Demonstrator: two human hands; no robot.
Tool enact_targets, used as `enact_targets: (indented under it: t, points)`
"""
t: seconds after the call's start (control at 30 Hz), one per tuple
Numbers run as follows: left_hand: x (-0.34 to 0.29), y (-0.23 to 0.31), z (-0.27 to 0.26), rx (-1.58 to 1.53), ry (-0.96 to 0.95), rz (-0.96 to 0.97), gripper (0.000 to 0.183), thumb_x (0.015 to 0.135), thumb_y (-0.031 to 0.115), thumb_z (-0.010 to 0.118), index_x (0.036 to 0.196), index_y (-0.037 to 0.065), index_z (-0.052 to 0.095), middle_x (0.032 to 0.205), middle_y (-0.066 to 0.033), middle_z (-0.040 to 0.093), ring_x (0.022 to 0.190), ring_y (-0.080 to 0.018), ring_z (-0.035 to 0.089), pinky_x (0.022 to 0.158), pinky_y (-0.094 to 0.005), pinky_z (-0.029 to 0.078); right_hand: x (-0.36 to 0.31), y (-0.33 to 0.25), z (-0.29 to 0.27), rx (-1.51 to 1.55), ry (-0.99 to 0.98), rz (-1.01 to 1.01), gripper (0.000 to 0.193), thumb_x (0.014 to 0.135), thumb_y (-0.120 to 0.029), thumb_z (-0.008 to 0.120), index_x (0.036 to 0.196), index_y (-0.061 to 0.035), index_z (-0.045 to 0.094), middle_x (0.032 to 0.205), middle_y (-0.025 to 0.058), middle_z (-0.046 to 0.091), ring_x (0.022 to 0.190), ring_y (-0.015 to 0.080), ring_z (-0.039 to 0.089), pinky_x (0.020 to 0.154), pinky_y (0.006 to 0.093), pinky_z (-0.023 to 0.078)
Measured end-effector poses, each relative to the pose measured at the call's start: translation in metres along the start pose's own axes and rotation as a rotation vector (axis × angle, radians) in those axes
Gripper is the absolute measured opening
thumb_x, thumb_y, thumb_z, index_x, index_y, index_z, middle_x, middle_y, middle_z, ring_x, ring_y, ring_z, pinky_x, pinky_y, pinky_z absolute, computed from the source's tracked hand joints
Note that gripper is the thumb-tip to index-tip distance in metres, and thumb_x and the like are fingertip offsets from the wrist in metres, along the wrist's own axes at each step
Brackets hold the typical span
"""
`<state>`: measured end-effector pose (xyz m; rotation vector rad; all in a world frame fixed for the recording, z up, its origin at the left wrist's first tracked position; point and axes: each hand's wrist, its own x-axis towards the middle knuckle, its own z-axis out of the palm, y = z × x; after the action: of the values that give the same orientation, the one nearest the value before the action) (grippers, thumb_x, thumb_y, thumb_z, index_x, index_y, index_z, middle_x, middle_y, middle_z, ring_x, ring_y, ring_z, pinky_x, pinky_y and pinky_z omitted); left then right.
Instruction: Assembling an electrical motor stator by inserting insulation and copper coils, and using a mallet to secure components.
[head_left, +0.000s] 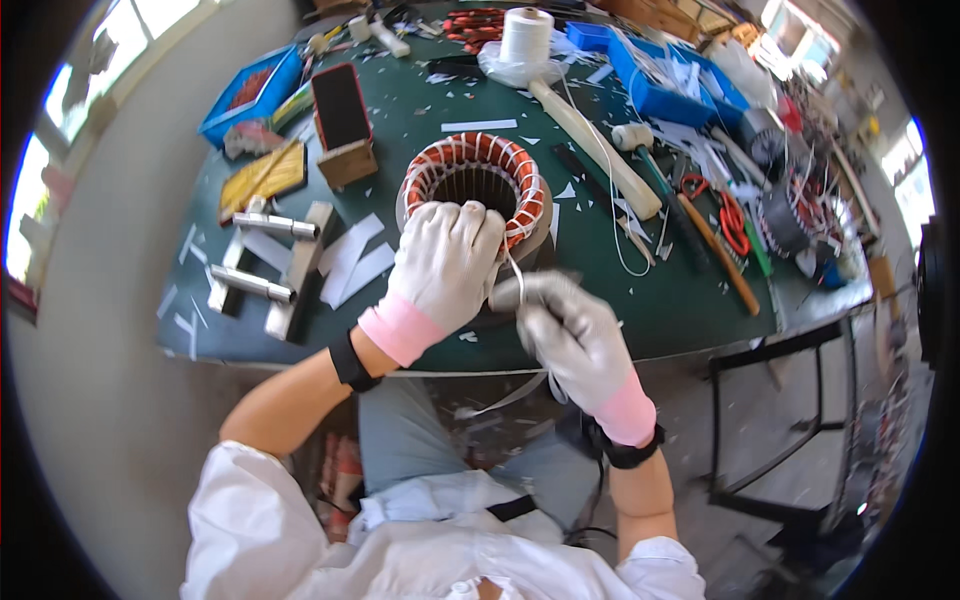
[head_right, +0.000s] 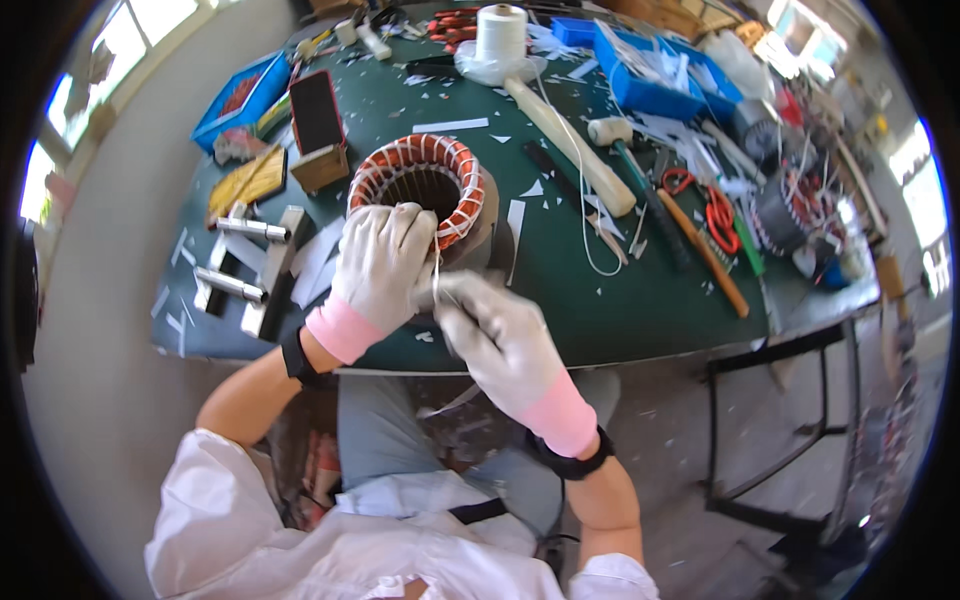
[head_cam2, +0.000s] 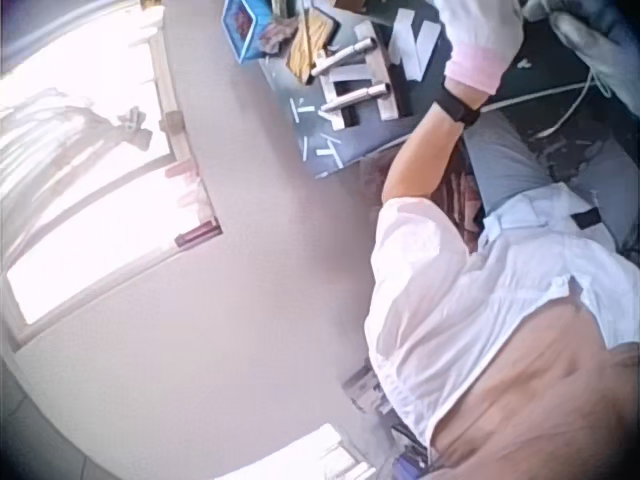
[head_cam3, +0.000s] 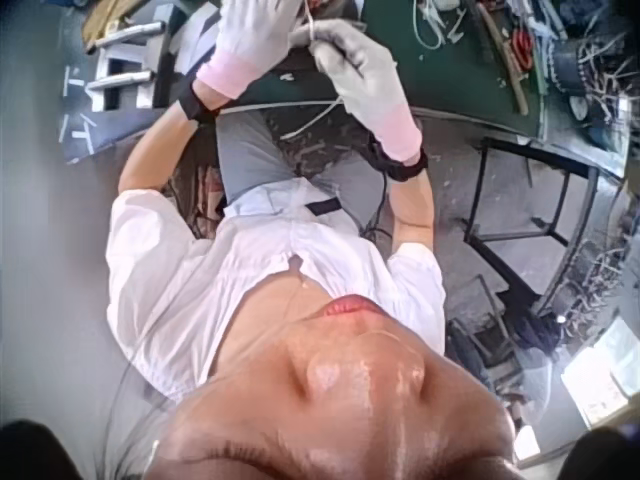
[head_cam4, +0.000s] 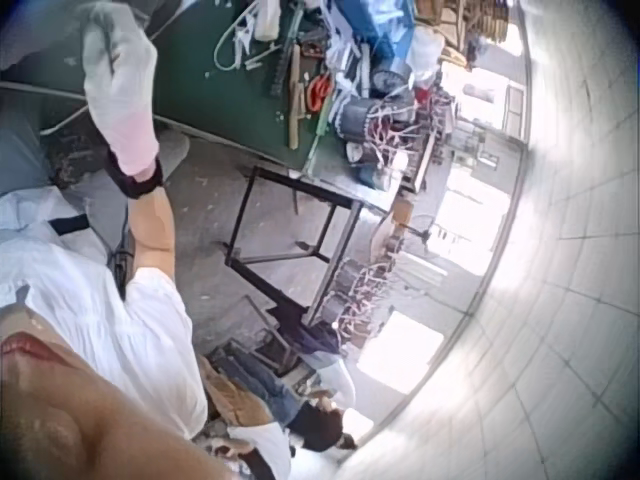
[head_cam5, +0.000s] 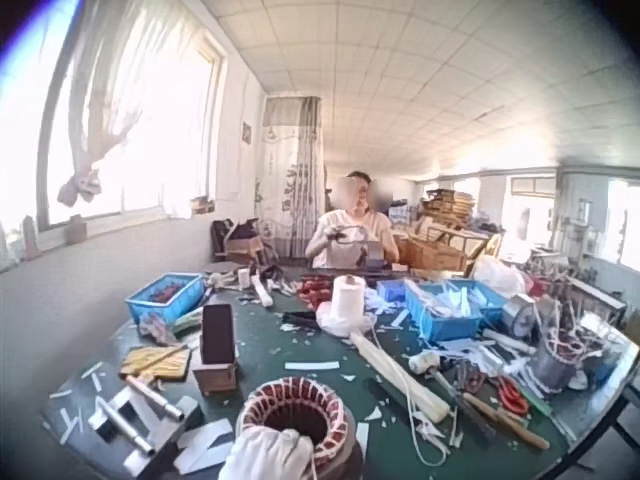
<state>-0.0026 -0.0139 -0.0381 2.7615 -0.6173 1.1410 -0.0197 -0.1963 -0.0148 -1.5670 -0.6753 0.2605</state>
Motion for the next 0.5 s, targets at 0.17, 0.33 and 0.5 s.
enact_targets:
  t: [0.17, 0.33, 0.5]
  points:
    - [0.001, -0.001, 0.003, -0.136, 0.102, 0.018, 0.024, 0.068, 0.019, 0.062, 0.088, 0.005, 0.057, 0.079, -0.0084, 0.053, 0.074, -0.0261, 0.053, 0.072, -0.0395, 0.042, 0.029, 0.011, 0.008, 1.252, -0.121, 0.192, 0.014, 0.097, -0.019, 0.054, 0.101, -0.0067, 0.054, 0.064, -0.0038, 0.036, 0.047, 0.0038, 0.028, 0.042, 0.0192, 0.025]
    - [0.001, -0.013, -0.010, -0.281, -0.043, 0.105, 0.025, 0.066, 0.015, 0.062, 0.087, 0.003, 0.059, 0.081, -0.0103, 0.054, 0.075, -0.0275, 0.054, 0.072, -0.0380, 0.043, -0.002, 0.060, 0.024, 0.223, 0.369, -0.083, 0.019, 0.098, -0.023, 0.051, 0.093, -0.0055, 0.053, 0.061, -0.0045, 0.037, 0.047, 0.0020, 0.029, 0.041, 0.0181, 0.024]
    - [0.008, -0.017, -0.003, -0.396, 0.023, 0.087, 0.030, 0.065, 0.017, 0.071, 0.088, 0.002, 0.060, 0.081, -0.0089, 0.054, 0.077, -0.0272, 0.053, 0.073, -0.0371, 0.042, 0.042, 0.029, -0.055, 1.012, -0.015, 0.268, 0.016, 0.098, -0.021, 0.049, 0.096, -0.0058, 0.056, 0.072, -0.0001, 0.045, 0.047, 0.0006, 0.028, 0.039, 0.0151, 0.020]
